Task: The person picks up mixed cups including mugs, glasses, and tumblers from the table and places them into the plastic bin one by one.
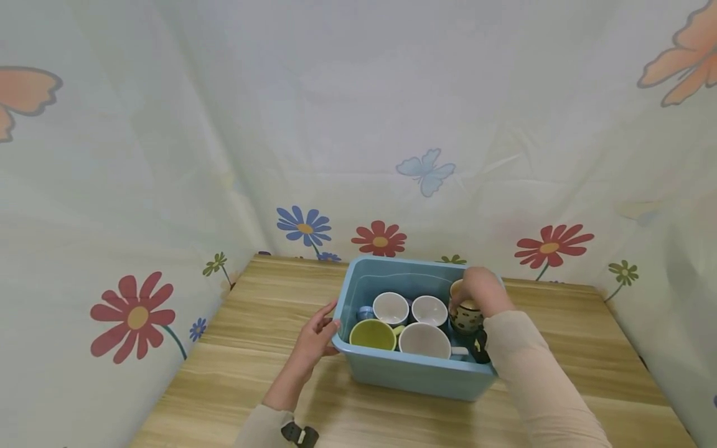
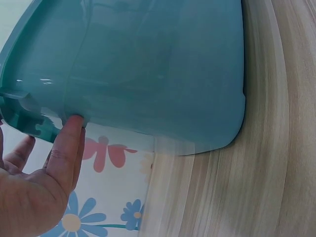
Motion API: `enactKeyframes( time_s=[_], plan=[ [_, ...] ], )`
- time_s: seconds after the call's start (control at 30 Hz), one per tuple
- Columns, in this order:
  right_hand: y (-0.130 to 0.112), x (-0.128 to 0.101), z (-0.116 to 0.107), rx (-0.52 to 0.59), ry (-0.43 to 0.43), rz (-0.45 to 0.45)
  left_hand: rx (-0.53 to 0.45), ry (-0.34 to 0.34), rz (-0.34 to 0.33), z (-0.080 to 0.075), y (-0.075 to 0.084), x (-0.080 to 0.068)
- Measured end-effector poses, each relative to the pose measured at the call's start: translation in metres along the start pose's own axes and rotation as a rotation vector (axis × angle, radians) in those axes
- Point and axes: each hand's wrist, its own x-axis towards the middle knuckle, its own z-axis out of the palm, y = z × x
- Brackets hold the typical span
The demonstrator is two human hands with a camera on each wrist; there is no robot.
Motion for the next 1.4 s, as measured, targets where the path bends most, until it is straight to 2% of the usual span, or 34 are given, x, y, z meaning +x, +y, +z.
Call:
enactKeyframes(
  time_s=[0.37,0.63,0.9,1.07,1.4],
  plan=[
    [0.001,0.001,0.006,-0.041,0.04,-0.043,0.011,0.007,0.0,0.0,0.002,-0.002],
    [0.004,0.003,0.011,0.016,0.031,0.009,0.01,-0.003,0.018,0.001,-0.001,0.001],
    [0.0,0.008,0.011,0.009,-0.01,0.085,0.02,0.005,0.012,0.002,0.001,0.001],
    [-0.002,0.012,0.012,-0.014,-0.005,0.075,0.013,0.009,0.024,-0.001,0.003,0.002],
    [0.005,0.006,0.017,-0.065,0.037,-0.024,0.013,-0.002,0.019,-0.001,0.0,0.001]
  ],
)
